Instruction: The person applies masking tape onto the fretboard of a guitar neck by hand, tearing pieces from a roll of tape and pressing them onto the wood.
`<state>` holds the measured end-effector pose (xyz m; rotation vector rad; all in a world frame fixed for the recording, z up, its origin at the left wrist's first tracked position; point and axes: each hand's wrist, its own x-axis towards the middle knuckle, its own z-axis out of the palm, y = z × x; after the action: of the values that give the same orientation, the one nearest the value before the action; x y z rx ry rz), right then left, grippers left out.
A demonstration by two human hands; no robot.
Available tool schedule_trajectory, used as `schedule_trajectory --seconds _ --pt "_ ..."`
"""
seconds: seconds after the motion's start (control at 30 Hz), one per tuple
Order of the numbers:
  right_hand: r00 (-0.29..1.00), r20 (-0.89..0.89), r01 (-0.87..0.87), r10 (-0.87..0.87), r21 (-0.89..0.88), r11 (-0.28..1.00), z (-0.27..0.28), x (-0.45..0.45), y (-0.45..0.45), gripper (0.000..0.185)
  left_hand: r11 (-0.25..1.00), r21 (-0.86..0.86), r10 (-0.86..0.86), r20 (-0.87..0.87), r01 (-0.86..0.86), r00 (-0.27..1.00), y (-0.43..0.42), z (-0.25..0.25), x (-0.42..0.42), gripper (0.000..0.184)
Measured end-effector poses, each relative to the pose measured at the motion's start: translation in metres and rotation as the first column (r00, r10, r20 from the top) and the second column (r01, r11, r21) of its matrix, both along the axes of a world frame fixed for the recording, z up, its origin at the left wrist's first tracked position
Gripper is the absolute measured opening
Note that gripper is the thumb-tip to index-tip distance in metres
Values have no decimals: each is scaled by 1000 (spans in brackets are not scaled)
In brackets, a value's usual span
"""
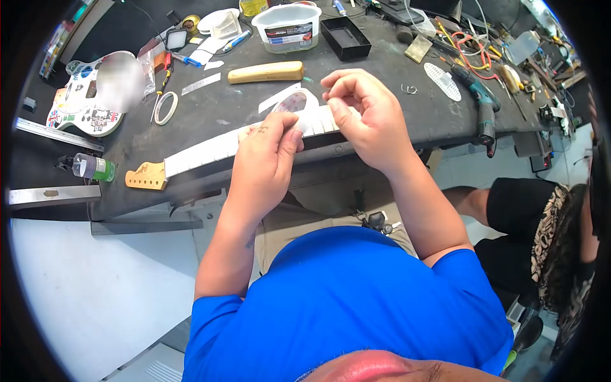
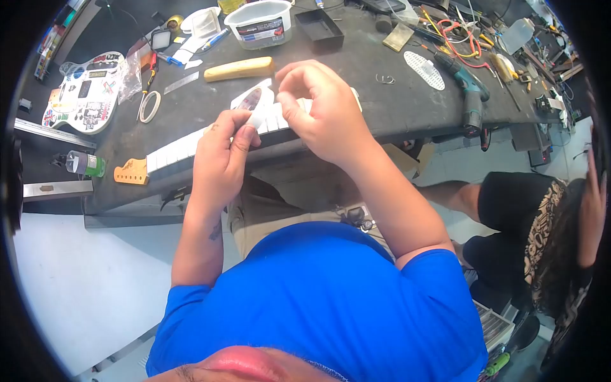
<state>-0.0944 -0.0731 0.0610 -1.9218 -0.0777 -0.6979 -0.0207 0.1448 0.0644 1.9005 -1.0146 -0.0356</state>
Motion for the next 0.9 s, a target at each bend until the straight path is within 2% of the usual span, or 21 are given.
schedule_trajectory --seconds 0.03,0.07,0.17,0.3,0.37,0.4,0.47,0.57,0.6,0.7,0.8,0.9 --pt "999 31 -13 16 -101 995 0 0 -2 10 1000 14 -11 49 11 999 1 0 1 17" --pt "999 24 -27 29 -66 997 1 -1 1 12 999 27 -25 97 22 995 1 1 2 17" --pt "996 90 21 -1 -223 975 2 -3 4 14 998 36 -55 185 49 981 0 -1 3 17" --pt "995 102 51 -19 -322 945 -3 -1 3 13 994 29 -105 315 101 943 -1 -6 6 16" --pt "993 110 75 -34 -385 920 -2 -1 4 14 993 0 -114 138 115 984 -3 -3 1 16" --pt "993 116 55 -22 -291 955 -6 0 3 14 993 -17 -118 51 119 992 -4 -1 -1 16" --pt "991 135 4 10 -101 995 -17 4 0 16 997 -8 -76 20 76 997 -5 0 -2 16" --pt "996 85 -29 33 -54 998 -16 1 -1 17 997 -10 -83 -13 83 996 -3 -1 2 18" --pt "998 65 -18 27 -133 991 -10 -2 -1 17 995 -13 -103 -23 103 994 -3 -2 2 19" --pt "992 117 -29 46 -142 989 -11 -3 -1 10 996 -38 -85 -120 81 989 -5 -2 -2 21" --pt "995 102 36 -16 -198 980 -3 -2 -6 6 988 -81 -125 89 132 988 -3 -9 9 18" --pt "993 116 23 -4 -160 987 -2 -6 -3 6 998 8 56 287 -61 956 -3 -10 17 18"
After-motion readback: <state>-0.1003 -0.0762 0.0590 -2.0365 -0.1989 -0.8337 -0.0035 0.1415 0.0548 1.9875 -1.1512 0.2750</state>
